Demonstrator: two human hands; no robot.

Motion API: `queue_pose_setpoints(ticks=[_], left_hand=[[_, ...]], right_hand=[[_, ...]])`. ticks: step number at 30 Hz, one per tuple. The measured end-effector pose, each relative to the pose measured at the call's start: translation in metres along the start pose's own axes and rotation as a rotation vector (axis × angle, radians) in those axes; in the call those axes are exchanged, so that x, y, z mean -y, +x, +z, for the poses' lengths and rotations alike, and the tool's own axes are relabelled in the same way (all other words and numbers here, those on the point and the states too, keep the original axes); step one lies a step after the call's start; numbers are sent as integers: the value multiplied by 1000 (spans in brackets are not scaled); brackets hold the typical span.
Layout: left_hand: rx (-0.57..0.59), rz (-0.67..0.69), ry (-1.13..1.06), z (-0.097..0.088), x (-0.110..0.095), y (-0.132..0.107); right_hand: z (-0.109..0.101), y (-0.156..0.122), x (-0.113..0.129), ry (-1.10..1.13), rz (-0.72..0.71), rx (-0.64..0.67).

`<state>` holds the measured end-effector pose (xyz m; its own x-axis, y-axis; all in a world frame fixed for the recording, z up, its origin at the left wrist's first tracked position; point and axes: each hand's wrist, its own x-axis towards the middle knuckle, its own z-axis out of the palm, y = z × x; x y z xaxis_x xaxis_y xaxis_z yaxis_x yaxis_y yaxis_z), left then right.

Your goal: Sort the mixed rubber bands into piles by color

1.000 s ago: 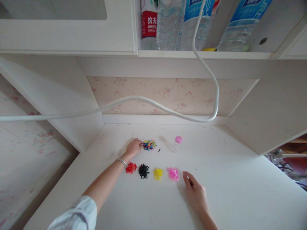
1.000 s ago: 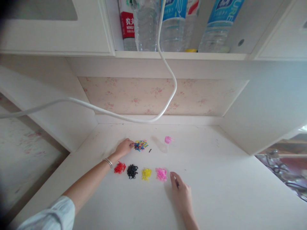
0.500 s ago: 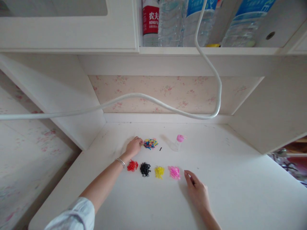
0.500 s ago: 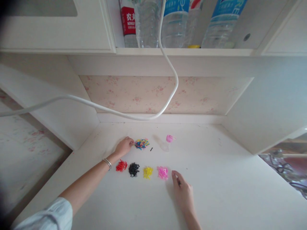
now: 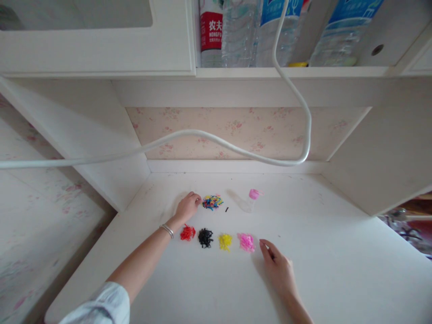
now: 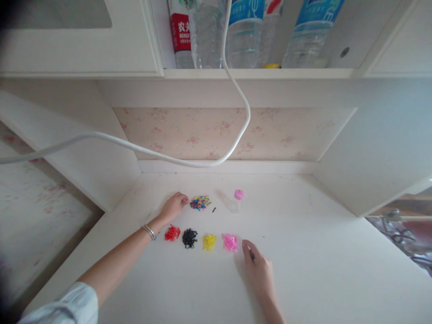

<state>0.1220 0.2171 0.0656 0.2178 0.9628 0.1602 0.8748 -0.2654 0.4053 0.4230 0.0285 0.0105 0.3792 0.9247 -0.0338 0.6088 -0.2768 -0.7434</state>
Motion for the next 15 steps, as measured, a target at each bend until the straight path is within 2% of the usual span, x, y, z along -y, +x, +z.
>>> queue_pose_setpoints(ticks=[4, 7, 11, 15], left_hand=[[-14, 22, -32, -2, -6, -2], [-8, 59, -59, -6, -18, -10], [35, 138, -98, -8, -46, -31], [149, 246, -129, -1, -80, -57]], right_hand=[[-1, 0, 2, -3, -2, -6], [-2, -2, 4, 0, 4, -1], [-3, -3, 6, 12, 4, -4], [-3, -4, 8, 26, -2, -15]])
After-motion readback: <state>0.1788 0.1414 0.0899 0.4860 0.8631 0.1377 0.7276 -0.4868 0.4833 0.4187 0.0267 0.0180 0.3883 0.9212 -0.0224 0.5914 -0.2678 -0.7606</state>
